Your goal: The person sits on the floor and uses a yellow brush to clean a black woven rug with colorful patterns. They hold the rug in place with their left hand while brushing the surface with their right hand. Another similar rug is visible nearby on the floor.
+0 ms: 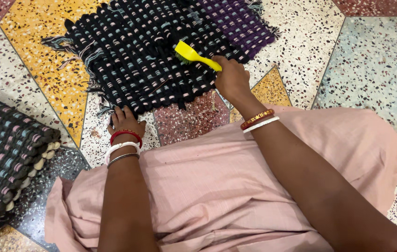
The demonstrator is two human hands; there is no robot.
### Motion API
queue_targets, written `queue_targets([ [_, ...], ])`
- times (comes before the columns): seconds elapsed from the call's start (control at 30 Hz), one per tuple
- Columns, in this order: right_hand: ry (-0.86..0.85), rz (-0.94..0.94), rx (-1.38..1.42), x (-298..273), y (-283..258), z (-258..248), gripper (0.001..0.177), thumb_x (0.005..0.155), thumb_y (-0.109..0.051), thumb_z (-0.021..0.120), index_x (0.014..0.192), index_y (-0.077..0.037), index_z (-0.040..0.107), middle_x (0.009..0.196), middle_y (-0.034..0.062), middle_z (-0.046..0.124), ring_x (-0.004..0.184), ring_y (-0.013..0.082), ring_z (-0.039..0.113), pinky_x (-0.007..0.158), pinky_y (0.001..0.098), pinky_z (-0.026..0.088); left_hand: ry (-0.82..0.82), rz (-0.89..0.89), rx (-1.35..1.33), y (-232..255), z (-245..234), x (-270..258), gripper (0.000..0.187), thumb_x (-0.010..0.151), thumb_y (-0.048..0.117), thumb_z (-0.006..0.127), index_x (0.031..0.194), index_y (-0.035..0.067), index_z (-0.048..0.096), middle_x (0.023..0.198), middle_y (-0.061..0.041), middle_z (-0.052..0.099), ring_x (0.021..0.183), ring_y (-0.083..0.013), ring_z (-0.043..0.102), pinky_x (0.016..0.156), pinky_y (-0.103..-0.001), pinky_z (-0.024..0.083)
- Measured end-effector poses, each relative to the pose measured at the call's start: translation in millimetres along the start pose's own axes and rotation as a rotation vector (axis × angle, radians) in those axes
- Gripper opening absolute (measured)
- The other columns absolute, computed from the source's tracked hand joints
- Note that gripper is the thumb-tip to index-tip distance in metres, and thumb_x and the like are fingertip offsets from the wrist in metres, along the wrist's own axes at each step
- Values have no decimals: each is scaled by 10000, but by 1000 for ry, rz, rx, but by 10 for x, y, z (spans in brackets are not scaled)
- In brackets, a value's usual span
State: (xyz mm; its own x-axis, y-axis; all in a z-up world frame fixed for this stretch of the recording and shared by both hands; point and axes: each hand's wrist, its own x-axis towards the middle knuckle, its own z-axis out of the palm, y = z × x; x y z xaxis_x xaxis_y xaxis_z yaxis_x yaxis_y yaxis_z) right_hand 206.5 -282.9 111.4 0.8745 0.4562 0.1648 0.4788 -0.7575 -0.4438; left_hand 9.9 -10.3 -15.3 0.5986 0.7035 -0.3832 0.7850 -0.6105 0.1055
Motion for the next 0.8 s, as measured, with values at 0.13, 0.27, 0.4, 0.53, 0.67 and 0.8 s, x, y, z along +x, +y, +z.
queue_targets([
  [0.13,-89,33,85,-62,-182,-97,460,940,-47,572,1365,-212,634,1052,130,675,974,317,652,846,485,502,-6,-8,22,12,2,16,961,926,539,618,1645,160,105,1728,-89,-16,1584,-265,48,1230,-563,137],
  [0.27,-99,-119,185,-291,-541,-88,448,932,-66,600,1361,-190,631,997,103,667,933,289,620,856,452,493,9,-9,41,16,13,-22,971,932,538,624,1642,136,96,1724,-97,-16,1582,-255,44,1232,-551,136],
  [0.4,-310,-296,258,-478,-836,-107,426,975,-107,604,1393,-188,591,992,89,645,919,258,590,846,406,481,13,-8,-8,-3,18,-34,970,923,504,645,1647,158,100,1735,-62,-12,1587,-232,55,1227,-581,140],
  [0.53,-323,-257,72,-523,-894,-125,413,963,-125,618,1362,-232,629,1051,103,661,979,296,620,863,452,491,27,4,-30,-34,62,-24,979,916,499,656,1648,158,104,1736,-53,-5,1586,-222,71,1222,-605,138],
  [0.67,-257,-45,67,-294,-569,-239,421,965,-104,606,1358,-249,648,1082,105,674,961,283,652,866,438,519,14,7,-23,-35,66,-4,989,911,511,662,1647,152,107,1737,-56,-1,1584,-233,80,1223,-604,143],
  [0.8,33,-100,-18,-198,-323,-221,403,929,-66,638,1292,-227,712,1046,114,689,965,315,623,849,474,489,23,9,-24,-13,70,-5,999,909,523,663,1645,142,105,1734,-71,3,1585,-244,80,1223,-599,144],
])
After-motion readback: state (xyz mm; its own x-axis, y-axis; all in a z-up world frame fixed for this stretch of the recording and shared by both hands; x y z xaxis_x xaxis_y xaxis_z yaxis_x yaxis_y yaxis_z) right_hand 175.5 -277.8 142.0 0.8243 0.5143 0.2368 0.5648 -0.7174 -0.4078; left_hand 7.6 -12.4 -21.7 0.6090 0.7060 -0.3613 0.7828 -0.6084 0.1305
